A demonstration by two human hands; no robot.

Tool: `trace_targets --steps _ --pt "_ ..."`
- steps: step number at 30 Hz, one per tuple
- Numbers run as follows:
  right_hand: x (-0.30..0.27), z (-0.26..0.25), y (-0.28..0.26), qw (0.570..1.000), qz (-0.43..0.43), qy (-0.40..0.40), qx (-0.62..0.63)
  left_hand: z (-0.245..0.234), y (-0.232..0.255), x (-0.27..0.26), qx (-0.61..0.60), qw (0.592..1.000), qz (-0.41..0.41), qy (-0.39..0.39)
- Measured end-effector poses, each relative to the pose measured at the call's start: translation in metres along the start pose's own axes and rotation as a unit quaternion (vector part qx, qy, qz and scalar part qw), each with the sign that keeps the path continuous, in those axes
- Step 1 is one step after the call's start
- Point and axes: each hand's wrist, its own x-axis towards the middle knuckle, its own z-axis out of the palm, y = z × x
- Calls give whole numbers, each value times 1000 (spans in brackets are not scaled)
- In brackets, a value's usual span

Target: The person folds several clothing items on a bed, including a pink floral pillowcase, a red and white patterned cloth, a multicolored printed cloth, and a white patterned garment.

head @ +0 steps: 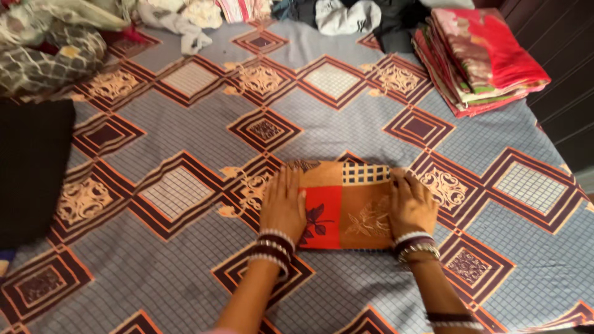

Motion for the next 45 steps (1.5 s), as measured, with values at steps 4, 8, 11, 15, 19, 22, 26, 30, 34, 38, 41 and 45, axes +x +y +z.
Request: trace_targets --steps 4,8,11,15,19,22,26,30,34,38,41,45 --pt "-6 -8 19 977 125 -12 172 -15 3 -29 -162 984 -17 74" --pt "8 -17 3 946 258 -64 188 -29 3 -33 -320 938 -72 114" --pt "12 -28 -19 970 107 46 215 -35 5 -30 -324 937 -78 104" --pt "26 -33 -25 979 -10 34 199 -38 13 -24 -248 959 -87 109" --pt "39 -29 -19 982 -22 9 188 -15 49 -6 -120 977 -12 176" --pt "46 -26 -11 985 -68 -1 156 25 100 13 -127 980 83 132" --pt "61 -16 -4 990 -107 -51 77 76 142 45 -87 996 15 30" --pt "73 -13 3 972 -208 -76 72 90 132 44 -43 999 28 2" --pt "90 -23 -2 935 -287 -207 -29 86 127 47 -24 999 34 -19" --pt "103 -22 -31 888 -341 -278 -135 79 132 42 -32 999 2 -36" --pt "114 -21 -39 850 -371 -330 -178 77 135 44 -24 996 -45 -76" --pt "116 -14 -31 875 -362 -291 -133 80 134 43 0 1000 -2 -30"
